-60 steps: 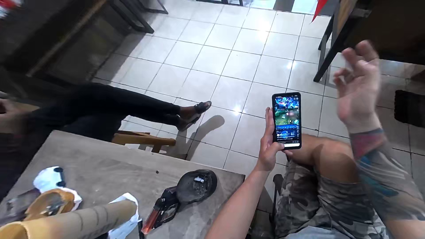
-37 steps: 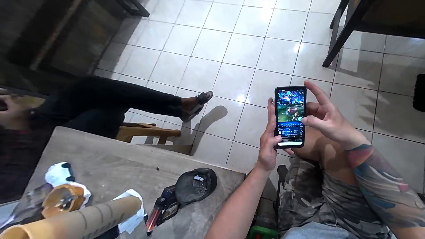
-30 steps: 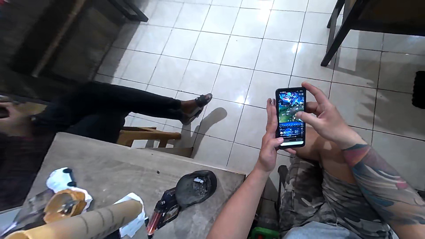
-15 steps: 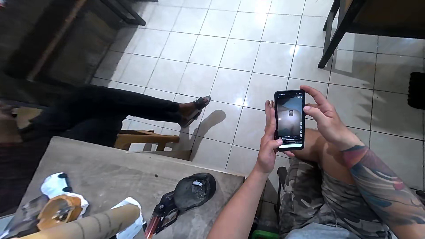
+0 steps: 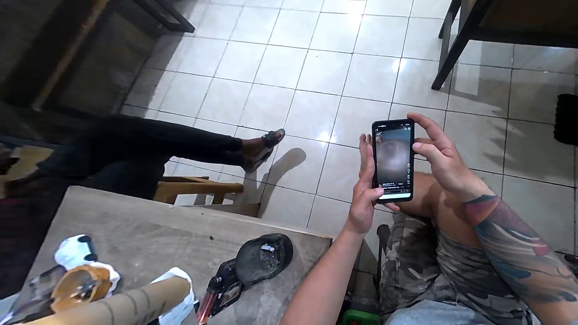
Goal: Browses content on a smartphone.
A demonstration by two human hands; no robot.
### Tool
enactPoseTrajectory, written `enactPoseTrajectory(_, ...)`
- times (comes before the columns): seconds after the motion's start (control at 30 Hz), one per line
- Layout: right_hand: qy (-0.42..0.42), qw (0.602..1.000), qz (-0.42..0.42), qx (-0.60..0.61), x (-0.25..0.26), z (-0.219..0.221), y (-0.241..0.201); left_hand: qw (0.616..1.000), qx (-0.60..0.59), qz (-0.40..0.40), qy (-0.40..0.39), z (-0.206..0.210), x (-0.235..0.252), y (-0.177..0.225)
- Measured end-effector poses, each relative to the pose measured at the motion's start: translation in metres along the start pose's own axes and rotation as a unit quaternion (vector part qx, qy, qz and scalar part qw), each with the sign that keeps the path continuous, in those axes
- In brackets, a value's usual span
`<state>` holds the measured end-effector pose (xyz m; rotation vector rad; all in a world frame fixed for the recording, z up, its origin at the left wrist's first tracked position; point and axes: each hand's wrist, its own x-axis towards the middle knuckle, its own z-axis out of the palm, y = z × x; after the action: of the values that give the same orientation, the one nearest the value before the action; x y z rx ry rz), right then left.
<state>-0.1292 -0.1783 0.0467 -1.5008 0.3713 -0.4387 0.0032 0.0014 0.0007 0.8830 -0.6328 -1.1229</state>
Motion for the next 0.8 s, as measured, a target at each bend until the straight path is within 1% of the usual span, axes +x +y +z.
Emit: enactPoseTrajectory(0.8,0.0,1.0,-0.002,-0.003,-0.0019,0.0003,-0.0006,1.0,0.014,-0.007,0.007,0.0038,-0.0009,0.0031)
